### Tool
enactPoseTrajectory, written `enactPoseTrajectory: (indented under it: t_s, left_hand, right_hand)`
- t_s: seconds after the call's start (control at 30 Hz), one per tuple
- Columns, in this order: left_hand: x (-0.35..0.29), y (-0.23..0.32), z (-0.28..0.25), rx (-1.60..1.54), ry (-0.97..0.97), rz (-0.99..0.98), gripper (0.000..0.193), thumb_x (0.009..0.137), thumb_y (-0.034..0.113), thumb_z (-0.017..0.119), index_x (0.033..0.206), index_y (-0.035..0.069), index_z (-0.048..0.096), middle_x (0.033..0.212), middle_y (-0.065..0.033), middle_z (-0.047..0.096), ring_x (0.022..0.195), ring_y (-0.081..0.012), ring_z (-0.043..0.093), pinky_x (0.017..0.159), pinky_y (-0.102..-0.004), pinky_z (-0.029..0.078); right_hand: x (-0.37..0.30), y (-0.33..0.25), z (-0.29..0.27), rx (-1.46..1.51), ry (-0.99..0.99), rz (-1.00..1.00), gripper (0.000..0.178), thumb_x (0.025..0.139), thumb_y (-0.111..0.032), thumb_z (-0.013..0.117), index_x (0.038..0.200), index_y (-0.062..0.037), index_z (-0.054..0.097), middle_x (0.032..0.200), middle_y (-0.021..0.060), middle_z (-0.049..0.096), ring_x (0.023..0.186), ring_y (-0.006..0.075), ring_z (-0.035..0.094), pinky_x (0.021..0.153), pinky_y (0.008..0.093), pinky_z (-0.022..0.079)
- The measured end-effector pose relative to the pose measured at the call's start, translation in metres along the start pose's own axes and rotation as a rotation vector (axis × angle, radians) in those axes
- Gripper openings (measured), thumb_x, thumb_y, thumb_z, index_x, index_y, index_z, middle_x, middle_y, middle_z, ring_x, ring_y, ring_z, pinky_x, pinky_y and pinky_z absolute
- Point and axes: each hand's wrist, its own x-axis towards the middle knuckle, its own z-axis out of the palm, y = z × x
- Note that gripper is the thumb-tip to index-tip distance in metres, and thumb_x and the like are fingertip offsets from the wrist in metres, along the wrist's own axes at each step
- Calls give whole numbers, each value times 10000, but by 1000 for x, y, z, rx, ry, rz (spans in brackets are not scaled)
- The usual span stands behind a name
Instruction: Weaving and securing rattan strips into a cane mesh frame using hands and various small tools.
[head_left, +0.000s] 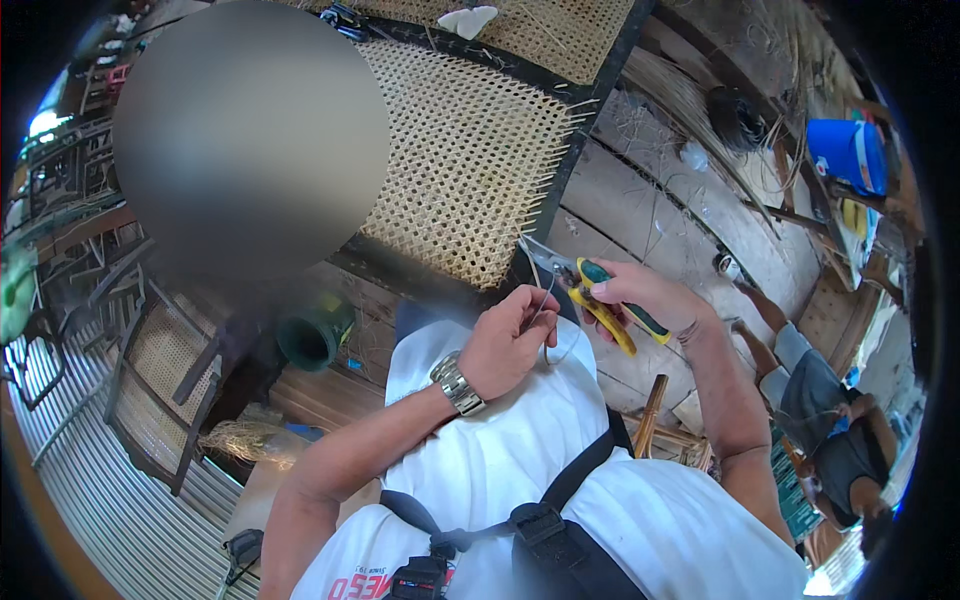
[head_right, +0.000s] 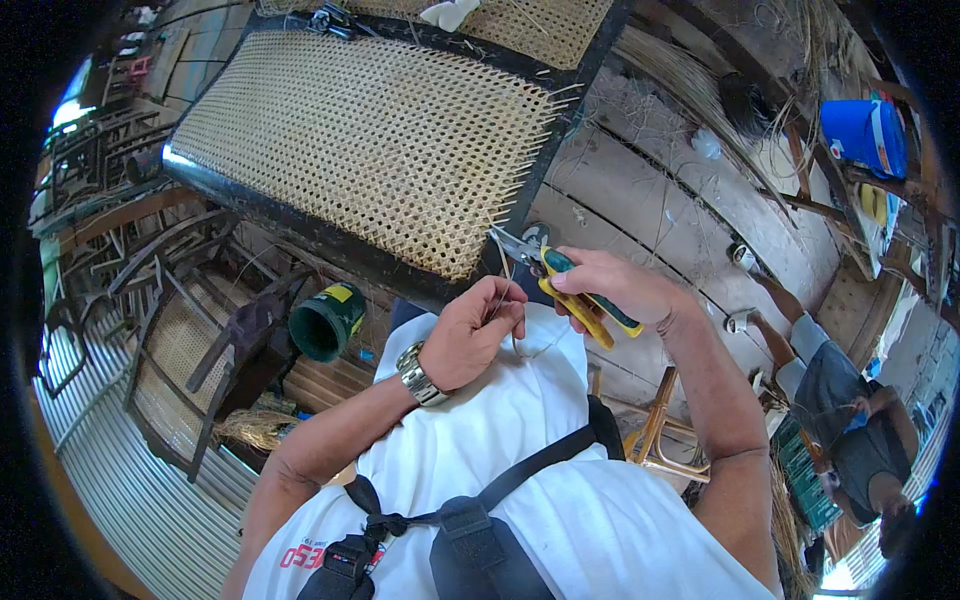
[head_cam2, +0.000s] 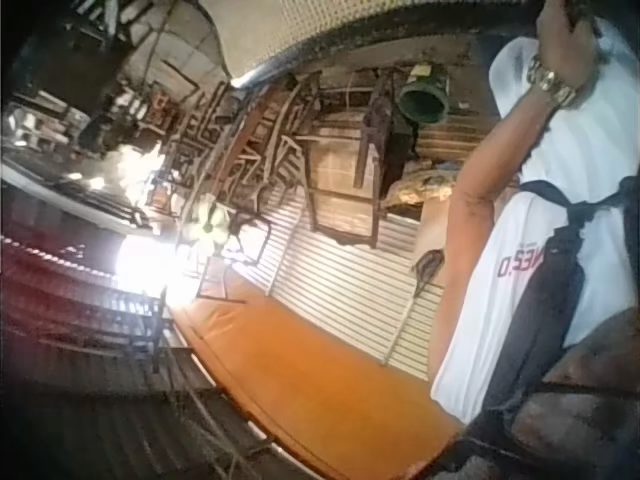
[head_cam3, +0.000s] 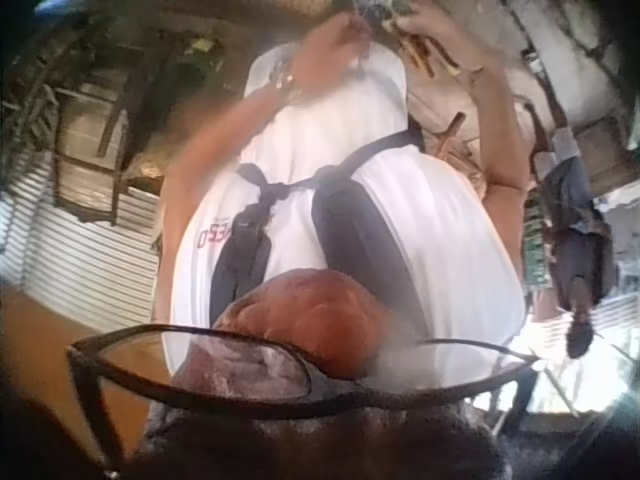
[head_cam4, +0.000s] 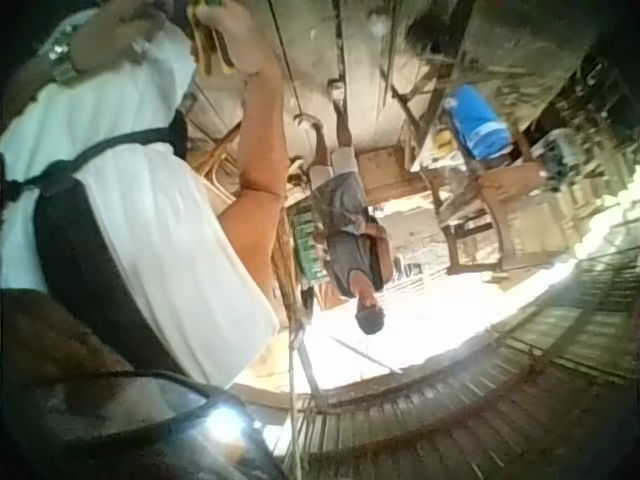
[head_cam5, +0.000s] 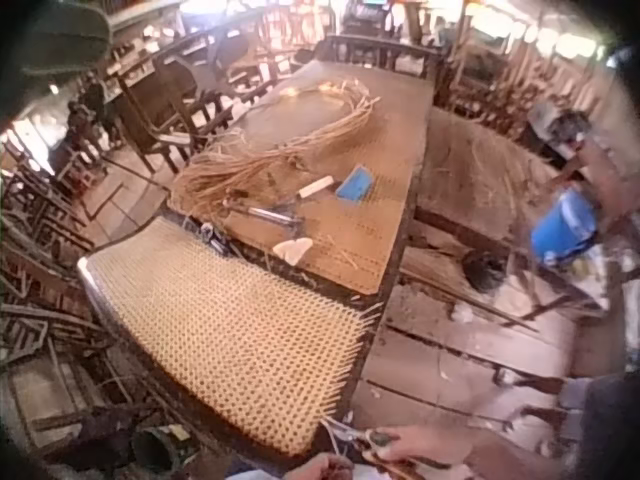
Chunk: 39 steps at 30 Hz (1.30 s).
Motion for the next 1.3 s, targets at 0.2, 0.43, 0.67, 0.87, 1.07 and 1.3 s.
enactPoseTrajectory:
  t_s: [0.2, 0.43, 0.67, 0.87, 1.07, 1.3]
  left_hand:
    - [4, 3, 0, 28, -29, -21, 98, 1039, 47, 503, 1124, 5, 526, 885, -18, 588, 815, -71, 553, 747, -222, 456]
    - [-8, 44, -6, 198, -53, 89, 427, 999, 4, 526, 1401, -26, 386, 887, -60, 627, 843, -118, 613, 800, -265, 484]
    - [-37, 27, -41, 162, 97, 159, 319, 985, 32, 607, 1295, -15, 549, 903, -49, 706, 805, -87, 623, 787, -245, 491]
    - [-57, 37, -37, 410, 273, 230, 43, 947, 50, 686, 975, 19, 676, 830, 8, 659, 726, -39, 530, 654, -212, 444]
    - [-31, 67, -72, 353, 479, 367, 112, 875, 52, 763, 954, 13, 694, 826, -14, 711, 770, -55, 620, 682, -238, 509]
    - [38, 99, -96, 473, 203, 410, 155, 936, 106, 711, 1043, 6, 656, 847, -28, 702, 758, -67, 606, 664, -230, 477]
  right_hand:
    - [0, -1, -1, 16, 23, 15, 366, 911, -316, 604, 1141, -36, 552, 888, 57, 623, 664, 93, 609, 571, 223, 460]
    - [-14, -12, -10, -25, -31, -28, 422, 905, -262, 653, 1238, -20, 562, 943, 48, 611, 757, 89, 596, 649, 226, 479]
    - [86, -74, -52, -1199, 874, -677, 658, 881, -367, 681, 1409, -42, 460, 1194, 221, 567, 1105, 383, 574, 944, 491, 477]
    - [208, -157, -128, -1600, 1159, -718, 722, 895, -484, 665, 1430, -82, 393, 1207, 213, 537, 1163, 415, 548, 1024, 559, 401]
    - [154, -118, -10, -630, 766, -903, 791, 934, -486, 673, 1512, -56, 346, 1258, 153, 562, 1073, 254, 582, 926, 405, 464]
    - [50, 30, 93, 64, 588, -474, 184, 990, -167, 645, 1050, 2, 685, 802, 4, 642, 736, 86, 567, 687, 248, 477]
